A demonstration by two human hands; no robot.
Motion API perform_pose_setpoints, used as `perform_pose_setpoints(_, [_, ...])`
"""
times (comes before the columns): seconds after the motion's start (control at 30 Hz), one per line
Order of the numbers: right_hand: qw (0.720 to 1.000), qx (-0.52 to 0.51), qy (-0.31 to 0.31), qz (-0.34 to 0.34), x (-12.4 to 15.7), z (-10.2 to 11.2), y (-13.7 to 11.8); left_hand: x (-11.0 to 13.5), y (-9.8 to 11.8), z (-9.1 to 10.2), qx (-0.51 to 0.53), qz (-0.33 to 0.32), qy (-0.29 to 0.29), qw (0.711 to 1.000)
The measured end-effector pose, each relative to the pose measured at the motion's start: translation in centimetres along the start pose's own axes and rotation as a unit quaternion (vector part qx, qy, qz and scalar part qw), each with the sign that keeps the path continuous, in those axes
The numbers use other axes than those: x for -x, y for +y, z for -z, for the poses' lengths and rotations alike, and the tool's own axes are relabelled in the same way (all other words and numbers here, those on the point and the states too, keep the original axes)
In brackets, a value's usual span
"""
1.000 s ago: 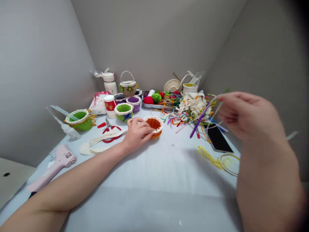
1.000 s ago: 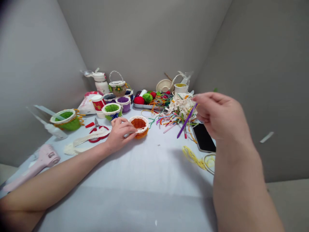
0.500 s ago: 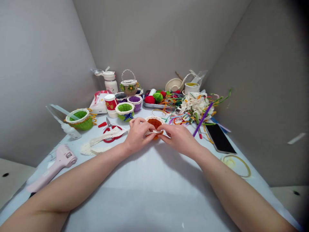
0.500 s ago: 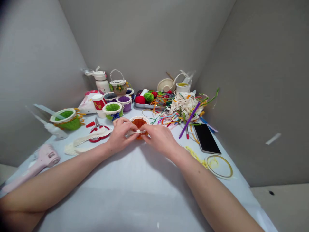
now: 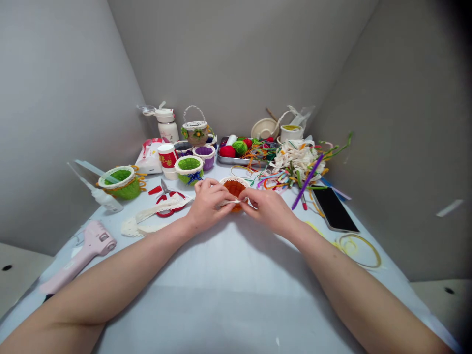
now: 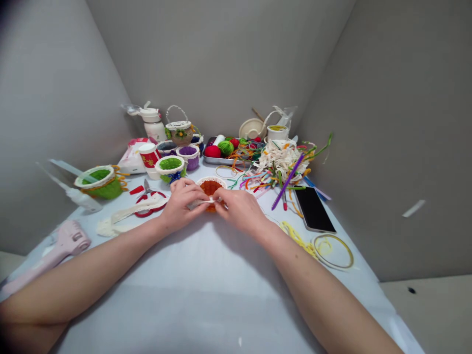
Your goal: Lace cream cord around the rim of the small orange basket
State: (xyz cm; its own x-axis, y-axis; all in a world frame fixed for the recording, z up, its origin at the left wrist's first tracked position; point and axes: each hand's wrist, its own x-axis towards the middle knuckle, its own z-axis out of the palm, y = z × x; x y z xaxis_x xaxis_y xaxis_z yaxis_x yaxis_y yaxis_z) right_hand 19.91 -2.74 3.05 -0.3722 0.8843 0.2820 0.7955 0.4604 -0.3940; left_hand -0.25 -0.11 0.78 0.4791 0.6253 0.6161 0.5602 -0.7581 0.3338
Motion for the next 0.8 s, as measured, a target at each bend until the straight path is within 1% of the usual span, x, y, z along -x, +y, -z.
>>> perform_pose_setpoints(0.07, [1.000,-0.006,-0.003,-0.005,0.0,0.5,-0.1,0.0,0.0,0.0,0.002,0.006,-0.001,1.000])
perform_pose_setpoints(0.17, [1.000,-0.016,0.012,-0.014,0.2,1.8,-0.2,0.0,0.0,-0.1,0.009,0.017,0.002,1.000])
perform_pose_setpoints(0.3, [0.999,-0.023,0.045,0.008,0.3,3.3,0.1,0.1,-0.1,-0.2,0.011,0.020,0.006,1.000])
perform_pose_setpoints(0.37, [0.998,-0.025,0.061,0.023,0.2,3.3,0.3,0.1,-0.1,-0.2,0.010,0.017,0.008,1.000])
perform_pose_setpoints(0.43, [0.997,-0.018,0.063,0.041,0.0,2.9,0.5,0.1,0.0,-0.1,0.012,0.009,0.007,1.000])
perform_pose_setpoints(0.6, [0.989,0.030,0.071,0.125,-0.5,2.0,0.6,0.1,0.4,0.1,0.011,0.003,-0.004,1.000])
perform_pose_setpoints(0.8, [0.983,0.080,0.072,0.151,-0.3,1.9,0.6,0.2,0.4,0.1,0.011,-0.014,-0.008,1.000])
